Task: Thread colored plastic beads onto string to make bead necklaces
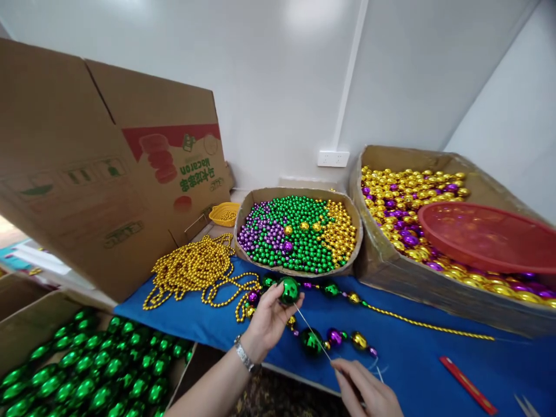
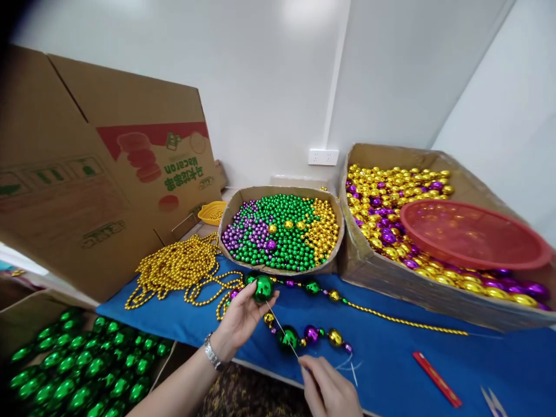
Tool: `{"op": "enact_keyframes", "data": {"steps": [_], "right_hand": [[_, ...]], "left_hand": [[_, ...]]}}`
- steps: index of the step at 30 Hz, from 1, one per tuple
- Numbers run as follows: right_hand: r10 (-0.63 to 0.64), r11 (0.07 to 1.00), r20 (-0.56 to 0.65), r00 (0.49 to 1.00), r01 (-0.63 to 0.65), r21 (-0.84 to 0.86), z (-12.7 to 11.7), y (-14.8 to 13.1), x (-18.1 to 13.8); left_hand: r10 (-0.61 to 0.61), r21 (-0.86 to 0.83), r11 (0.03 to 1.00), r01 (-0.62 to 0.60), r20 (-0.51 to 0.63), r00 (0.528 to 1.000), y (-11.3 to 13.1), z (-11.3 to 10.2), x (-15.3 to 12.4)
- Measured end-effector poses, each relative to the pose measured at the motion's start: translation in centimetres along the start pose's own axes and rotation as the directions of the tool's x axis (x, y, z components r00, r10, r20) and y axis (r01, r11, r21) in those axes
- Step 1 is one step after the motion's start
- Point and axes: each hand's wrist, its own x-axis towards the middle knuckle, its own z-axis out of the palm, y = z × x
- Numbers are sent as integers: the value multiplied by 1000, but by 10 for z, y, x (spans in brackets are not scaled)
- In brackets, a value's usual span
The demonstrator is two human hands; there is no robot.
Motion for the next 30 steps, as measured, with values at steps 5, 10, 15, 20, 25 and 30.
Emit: {"op": "enact_keyframes", "data": {"steps": [5, 10, 15, 20, 25, 30], "right_hand": [[19, 999, 5, 1000, -19, 31, 2, 0, 1], [10, 999, -60, 998, -8, 33, 6, -1, 6], [77, 996, -42, 996, -74, 56, 4, -3, 9], [-12, 1000, -167, 986, 14, 13, 5, 1, 14], [10, 999, -268, 963, -22, -41, -1, 11, 15], [81, 993, -280, 957, -101, -55, -15, 21, 9]], "left_hand": [[51, 96, 994, -56, 50, 997, -6, 6, -7], [95, 269, 955, -127, 127, 987, -21, 10, -20], [43, 277, 957, -88, 163, 986, -26, 13, -23], [3, 327, 942, -78, 225, 974, -34, 14, -25], [3, 487, 855, -178, 337, 941, -27, 24, -12], [153, 785, 405, -468, 446, 882, -11, 60, 55]]}}
